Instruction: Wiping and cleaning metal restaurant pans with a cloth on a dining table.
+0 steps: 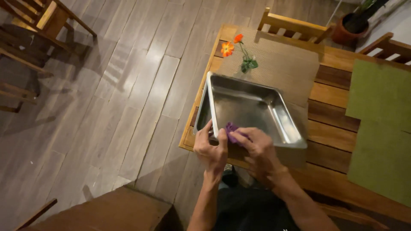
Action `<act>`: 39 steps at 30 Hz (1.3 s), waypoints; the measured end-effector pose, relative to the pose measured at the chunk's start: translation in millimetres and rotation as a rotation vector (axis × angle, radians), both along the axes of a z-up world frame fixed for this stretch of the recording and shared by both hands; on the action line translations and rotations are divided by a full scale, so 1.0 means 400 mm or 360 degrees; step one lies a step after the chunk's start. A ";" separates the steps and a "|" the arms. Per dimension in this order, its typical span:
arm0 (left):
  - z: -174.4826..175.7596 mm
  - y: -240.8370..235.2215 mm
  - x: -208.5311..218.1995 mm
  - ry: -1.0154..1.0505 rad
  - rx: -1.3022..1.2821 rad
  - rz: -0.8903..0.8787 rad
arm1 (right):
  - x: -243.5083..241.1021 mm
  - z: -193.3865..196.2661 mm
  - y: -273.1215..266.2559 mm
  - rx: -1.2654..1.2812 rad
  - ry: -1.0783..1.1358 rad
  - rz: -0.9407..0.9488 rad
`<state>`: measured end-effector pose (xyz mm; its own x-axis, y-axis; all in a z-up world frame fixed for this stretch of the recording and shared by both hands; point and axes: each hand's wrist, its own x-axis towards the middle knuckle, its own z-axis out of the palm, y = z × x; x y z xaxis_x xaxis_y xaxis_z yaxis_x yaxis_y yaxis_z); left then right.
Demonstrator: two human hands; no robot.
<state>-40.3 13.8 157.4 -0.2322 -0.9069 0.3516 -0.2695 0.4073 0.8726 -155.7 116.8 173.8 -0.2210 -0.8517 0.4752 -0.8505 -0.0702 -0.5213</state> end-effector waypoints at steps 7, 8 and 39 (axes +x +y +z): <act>0.043 0.044 -0.061 0.0038 0.0068 -0.0200 | -0.146 0.029 0.059 -0.0194 0.0258 0.0081; 0.038 0.050 -0.069 0.0099 -0.0019 -0.0302 | -0.166 0.035 0.068 -0.0257 0.0330 0.0045; -0.194 0.341 -0.523 0.0764 0.0785 -0.0903 | -0.653 -0.095 0.723 -0.0816 -0.0654 -0.1103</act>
